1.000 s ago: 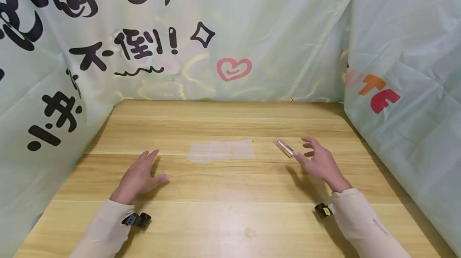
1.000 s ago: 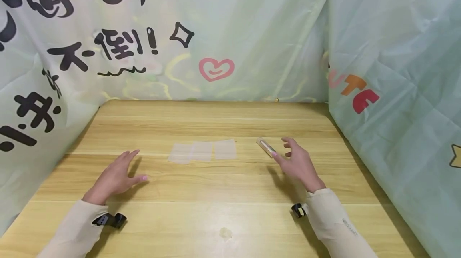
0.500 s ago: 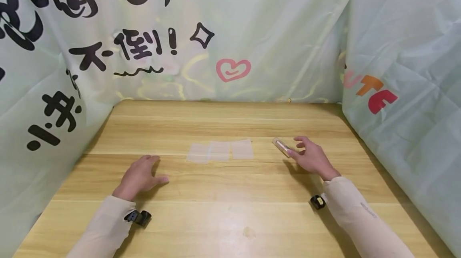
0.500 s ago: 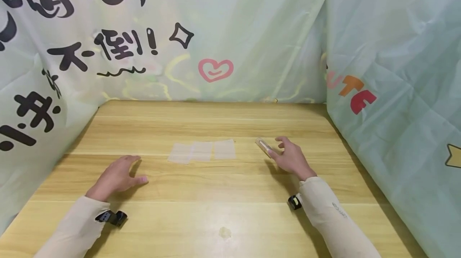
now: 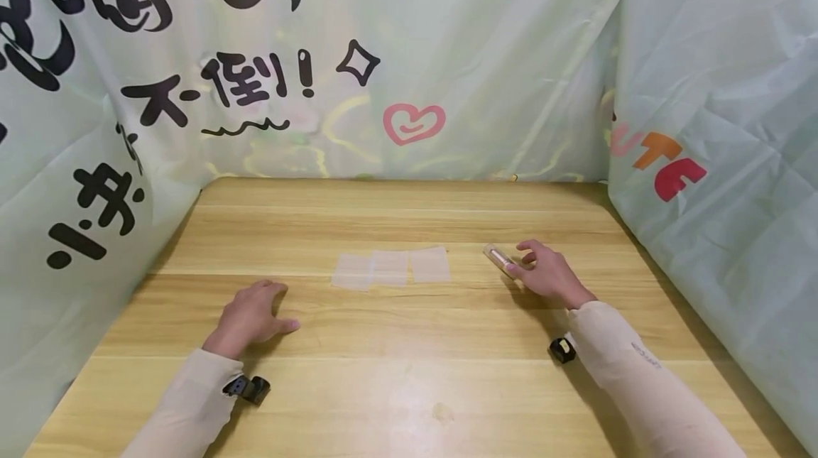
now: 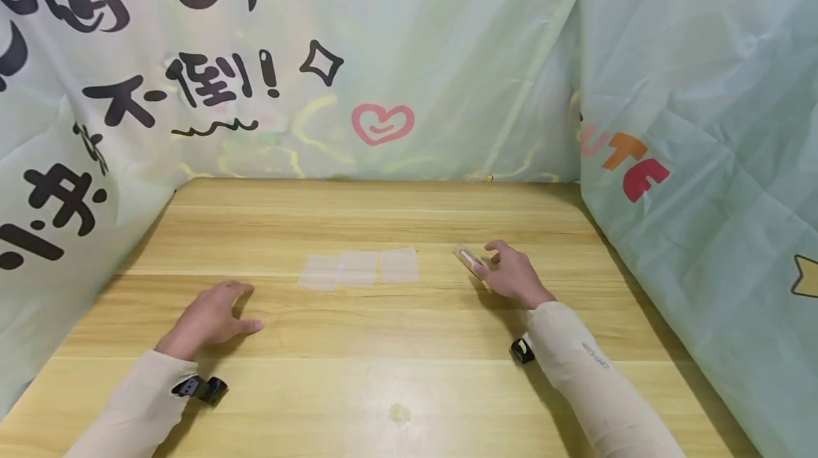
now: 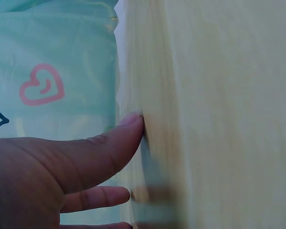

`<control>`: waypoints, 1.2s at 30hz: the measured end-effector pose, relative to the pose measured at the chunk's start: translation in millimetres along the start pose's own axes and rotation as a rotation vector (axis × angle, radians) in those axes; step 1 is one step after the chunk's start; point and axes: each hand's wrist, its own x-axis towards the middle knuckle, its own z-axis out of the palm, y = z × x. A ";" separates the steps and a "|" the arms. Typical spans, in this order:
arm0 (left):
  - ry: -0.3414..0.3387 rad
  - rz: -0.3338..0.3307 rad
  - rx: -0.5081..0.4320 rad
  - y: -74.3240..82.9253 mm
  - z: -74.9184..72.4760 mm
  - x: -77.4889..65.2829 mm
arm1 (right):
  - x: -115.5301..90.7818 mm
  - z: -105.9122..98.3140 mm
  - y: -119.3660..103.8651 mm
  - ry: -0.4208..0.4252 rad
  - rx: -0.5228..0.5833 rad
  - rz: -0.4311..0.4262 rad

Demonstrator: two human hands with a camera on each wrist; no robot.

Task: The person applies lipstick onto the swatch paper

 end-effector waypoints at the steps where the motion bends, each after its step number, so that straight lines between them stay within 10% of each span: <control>1: 0.000 -0.001 0.001 -0.1 0.3 0.0 | 1.1 0.4 0.2 -0.003 -0.004 0.002; 36: 0.004 0.029 0.022 0.0 1.4 -0.4 | 16.0 4.0 1.5 -0.051 -0.039 -0.066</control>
